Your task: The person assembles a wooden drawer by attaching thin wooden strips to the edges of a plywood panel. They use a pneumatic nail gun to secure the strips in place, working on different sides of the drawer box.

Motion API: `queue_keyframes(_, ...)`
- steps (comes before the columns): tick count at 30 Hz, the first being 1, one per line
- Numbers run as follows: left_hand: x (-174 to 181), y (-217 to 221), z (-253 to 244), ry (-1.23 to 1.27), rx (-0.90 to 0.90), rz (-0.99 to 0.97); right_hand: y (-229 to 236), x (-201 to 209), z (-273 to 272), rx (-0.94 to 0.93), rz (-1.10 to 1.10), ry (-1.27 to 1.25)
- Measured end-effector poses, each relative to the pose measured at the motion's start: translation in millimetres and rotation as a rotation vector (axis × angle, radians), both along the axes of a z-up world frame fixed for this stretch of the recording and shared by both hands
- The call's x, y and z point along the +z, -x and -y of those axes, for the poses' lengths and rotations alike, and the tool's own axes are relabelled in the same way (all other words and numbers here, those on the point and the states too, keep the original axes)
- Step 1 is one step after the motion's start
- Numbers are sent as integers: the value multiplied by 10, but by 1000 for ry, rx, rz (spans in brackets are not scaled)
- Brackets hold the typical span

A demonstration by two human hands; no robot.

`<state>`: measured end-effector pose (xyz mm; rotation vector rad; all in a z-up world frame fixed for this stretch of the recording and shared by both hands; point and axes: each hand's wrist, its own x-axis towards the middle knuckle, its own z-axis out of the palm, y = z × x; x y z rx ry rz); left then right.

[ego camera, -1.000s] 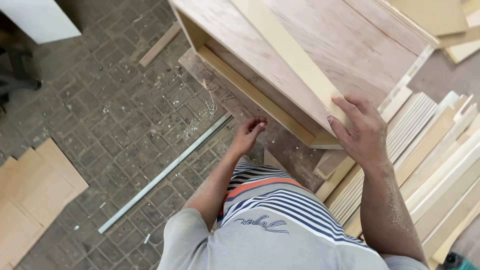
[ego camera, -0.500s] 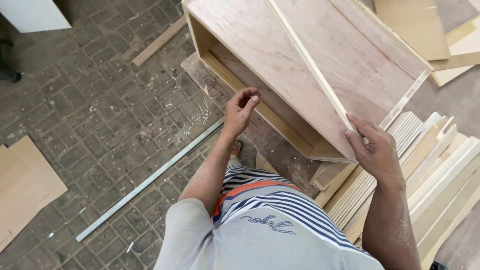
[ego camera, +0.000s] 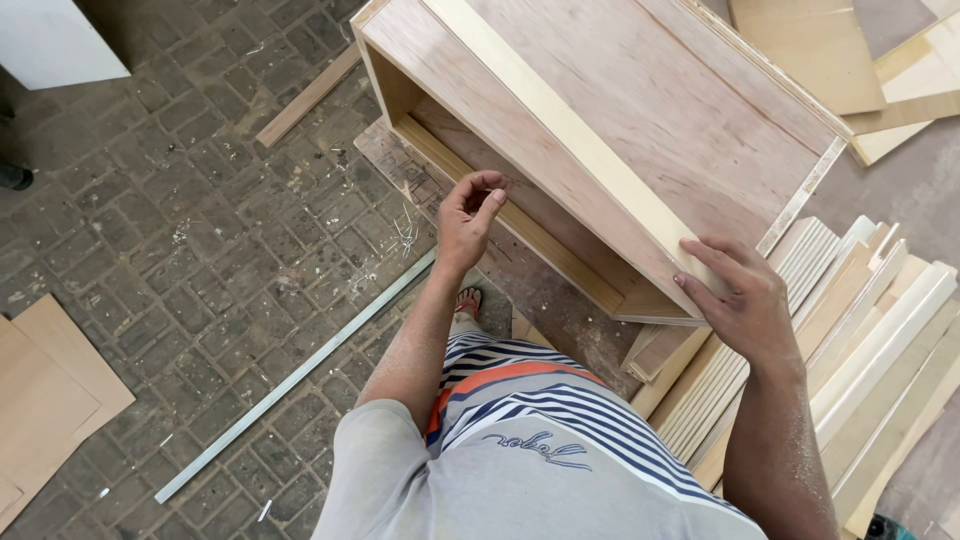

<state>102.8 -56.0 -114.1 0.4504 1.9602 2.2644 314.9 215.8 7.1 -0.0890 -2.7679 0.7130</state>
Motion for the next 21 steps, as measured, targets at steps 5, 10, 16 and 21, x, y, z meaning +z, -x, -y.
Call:
queue_keyframes(5,18,12,73,31,36,-19,154,-78,59,48,-70,-70)
queue_keyframes(10,-111,53,159,-31,88,39,365,-120,133,57,-134,-40)
queue_keyframes(16,-219,85,279,-10,137,26,407,-349,67,11,-54,-94)
queue_keyframes(21,-176,317,396,99,148,-34,259,-82,145,10,12,-98)
